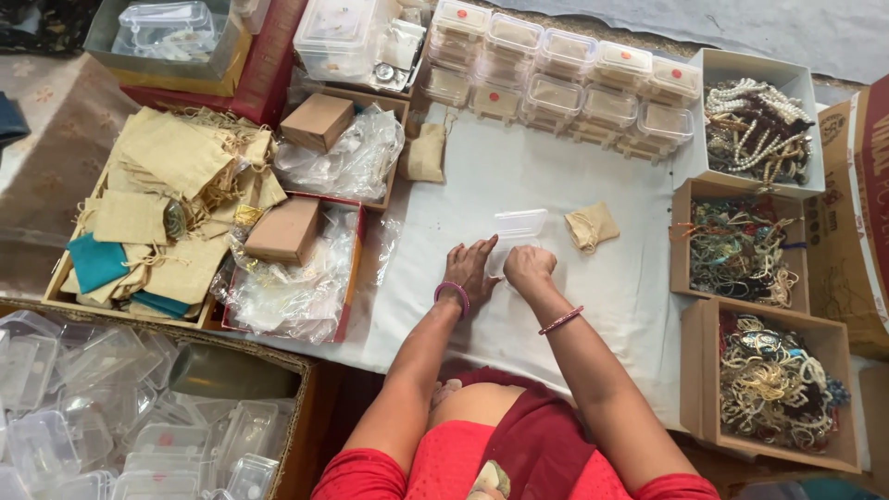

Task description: The person wipes a white cloth on a table surface, then picks up a beaded necklace and wipes it thoroughly with the cloth. The person places the necklace into a small beige pouch, ties the pouch closed, and then wipes a clear plastic container with the cloth.

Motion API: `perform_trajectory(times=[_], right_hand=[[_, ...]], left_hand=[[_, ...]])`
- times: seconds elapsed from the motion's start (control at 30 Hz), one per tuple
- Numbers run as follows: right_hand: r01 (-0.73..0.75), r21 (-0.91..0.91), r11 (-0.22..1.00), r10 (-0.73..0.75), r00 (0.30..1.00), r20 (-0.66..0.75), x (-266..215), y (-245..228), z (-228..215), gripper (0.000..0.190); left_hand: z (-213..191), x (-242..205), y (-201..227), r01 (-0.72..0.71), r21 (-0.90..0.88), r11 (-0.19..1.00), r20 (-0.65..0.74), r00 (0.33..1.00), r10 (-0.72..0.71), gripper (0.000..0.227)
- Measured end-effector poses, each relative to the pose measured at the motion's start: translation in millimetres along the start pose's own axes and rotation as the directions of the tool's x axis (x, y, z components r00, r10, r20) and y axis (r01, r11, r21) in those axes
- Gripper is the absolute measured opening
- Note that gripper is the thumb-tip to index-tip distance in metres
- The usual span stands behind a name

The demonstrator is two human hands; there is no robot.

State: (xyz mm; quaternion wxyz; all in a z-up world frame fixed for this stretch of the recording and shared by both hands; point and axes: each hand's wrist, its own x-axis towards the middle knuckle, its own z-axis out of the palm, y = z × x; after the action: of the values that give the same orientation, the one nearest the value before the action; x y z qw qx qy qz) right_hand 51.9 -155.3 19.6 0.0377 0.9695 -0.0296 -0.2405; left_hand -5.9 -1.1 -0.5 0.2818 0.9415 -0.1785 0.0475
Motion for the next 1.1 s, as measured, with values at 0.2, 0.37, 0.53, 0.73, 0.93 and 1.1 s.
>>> perform_trajectory(times=[0.2,0.37,0.53,0.73,0.93,1.1], right_hand=[[0.057,0.033,0.998,-0.062,0.984,0.168,-5.4,10.9,-15.1,0.038],[0.124,0.095,0.988,-0.138,0.979,0.149,-3.5,6.4,-3.6,0.04],[0.207,0.225,0.952,-0.235,0.967,0.104,22.1,3.9,18.5,0.04],[0.468,0.485,0.739,-0.578,0.81,0.1,-1.9,16.3,-27.2,0.038],[0.323,0.553,0.768,-0.008,0.868,-0.496,-0.4,33.5,-42.1,0.059],[0.501,0.073,0.862,-0.389,0.748,-0.538,29.9,15.5,12.7,0.038]], left_hand=[[-10.3,0.5,2.4,0.003,-0.045,0.999,0.005,1.0,-0.003,0.108],[-4.2,0.7,-3.8,0.005,-0.063,0.998,0.009,1.0,-0.005,0.113],[2.7,7.1,-13.8,0.013,-0.019,1.0,0.048,0.999,-0.013,0.121],[27.6,10.0,-31.0,0.062,0.021,0.998,0.114,0.991,-0.064,0.128],[7.1,8.9,-15.5,0.091,-0.008,0.996,0.105,0.99,-0.09,0.12],[-0.9,11.9,-8.4,0.119,-0.031,0.992,0.124,0.986,-0.114,0.114]])
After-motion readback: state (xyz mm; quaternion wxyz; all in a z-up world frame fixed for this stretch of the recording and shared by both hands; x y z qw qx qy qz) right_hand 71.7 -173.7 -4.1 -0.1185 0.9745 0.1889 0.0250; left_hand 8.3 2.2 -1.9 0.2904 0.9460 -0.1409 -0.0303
